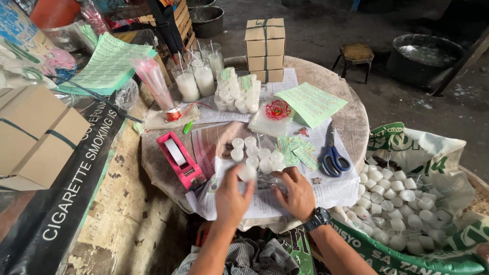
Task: Trimming the wicks of small white candles with scissors and placing them into a plastic bag for packaging.
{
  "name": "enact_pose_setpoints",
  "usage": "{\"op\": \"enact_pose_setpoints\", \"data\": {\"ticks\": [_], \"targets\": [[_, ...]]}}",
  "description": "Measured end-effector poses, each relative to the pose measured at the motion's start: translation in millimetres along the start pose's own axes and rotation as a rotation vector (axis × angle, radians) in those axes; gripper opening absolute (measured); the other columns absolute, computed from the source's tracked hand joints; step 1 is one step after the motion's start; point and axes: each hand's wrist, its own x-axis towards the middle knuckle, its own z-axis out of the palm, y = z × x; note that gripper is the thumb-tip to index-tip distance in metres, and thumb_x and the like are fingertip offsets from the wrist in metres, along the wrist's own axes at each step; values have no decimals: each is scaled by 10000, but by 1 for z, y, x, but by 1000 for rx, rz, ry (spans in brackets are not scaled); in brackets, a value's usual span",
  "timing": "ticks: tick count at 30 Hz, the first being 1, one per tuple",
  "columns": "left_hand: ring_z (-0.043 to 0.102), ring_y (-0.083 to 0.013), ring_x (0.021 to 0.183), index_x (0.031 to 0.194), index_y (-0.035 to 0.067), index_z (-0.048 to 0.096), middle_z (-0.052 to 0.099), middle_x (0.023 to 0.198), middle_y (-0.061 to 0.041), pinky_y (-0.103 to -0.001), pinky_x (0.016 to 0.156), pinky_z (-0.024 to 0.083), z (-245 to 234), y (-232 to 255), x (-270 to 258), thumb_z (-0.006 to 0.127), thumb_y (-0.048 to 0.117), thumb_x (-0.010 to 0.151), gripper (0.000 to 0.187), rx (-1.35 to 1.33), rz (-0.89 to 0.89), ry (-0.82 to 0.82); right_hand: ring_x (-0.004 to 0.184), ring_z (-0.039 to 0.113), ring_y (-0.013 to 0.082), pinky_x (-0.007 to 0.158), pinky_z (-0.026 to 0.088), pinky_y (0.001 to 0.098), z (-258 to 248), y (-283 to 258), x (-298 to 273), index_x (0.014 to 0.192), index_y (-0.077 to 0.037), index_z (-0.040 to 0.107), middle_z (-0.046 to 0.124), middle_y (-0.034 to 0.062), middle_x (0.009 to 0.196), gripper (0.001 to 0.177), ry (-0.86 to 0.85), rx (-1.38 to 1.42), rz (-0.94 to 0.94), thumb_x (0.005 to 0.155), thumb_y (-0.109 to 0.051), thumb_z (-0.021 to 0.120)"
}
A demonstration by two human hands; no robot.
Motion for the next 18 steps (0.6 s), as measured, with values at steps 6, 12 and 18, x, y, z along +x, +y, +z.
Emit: {"op": "enact_pose_setpoints", "data": {"ticks": [6, 12, 18], "targets": [[588, -224, 804, 1033, 40, 522, 561, 993, -94, -318, 637, 499, -12, 34, -33, 577, 245, 816, 304, 91, 371, -155, 524, 502, 169, 392, 403, 296, -29, -36, 21, 977, -147, 615, 468, 30, 792, 285, -93, 76, -19, 859, -326, 426], [595, -208, 743, 1005, 60, 483, 595, 959, -76, -310, 549, 484, 2, 24, -27, 650, 215, 761, 334, 211, 330, -219, 607, 576, 203, 494, 446, 320, -28, -30, 22, 949, -95, 618, 516, 42, 804, 335, -187, 157, 59, 873, -317, 379], [563, -246, 770, 940, 84, 585, 520, 1035, -55, -346, 562, 499, 18, 8, -30, 692, 157, 685, 286, 333, 294, -189, 537, 545, 172, 420, 463, 286, -25, -29, 19, 1038, -84, 591, 507, 53, 791, 383, -175, 126, -18, 875, -346, 364]]}}
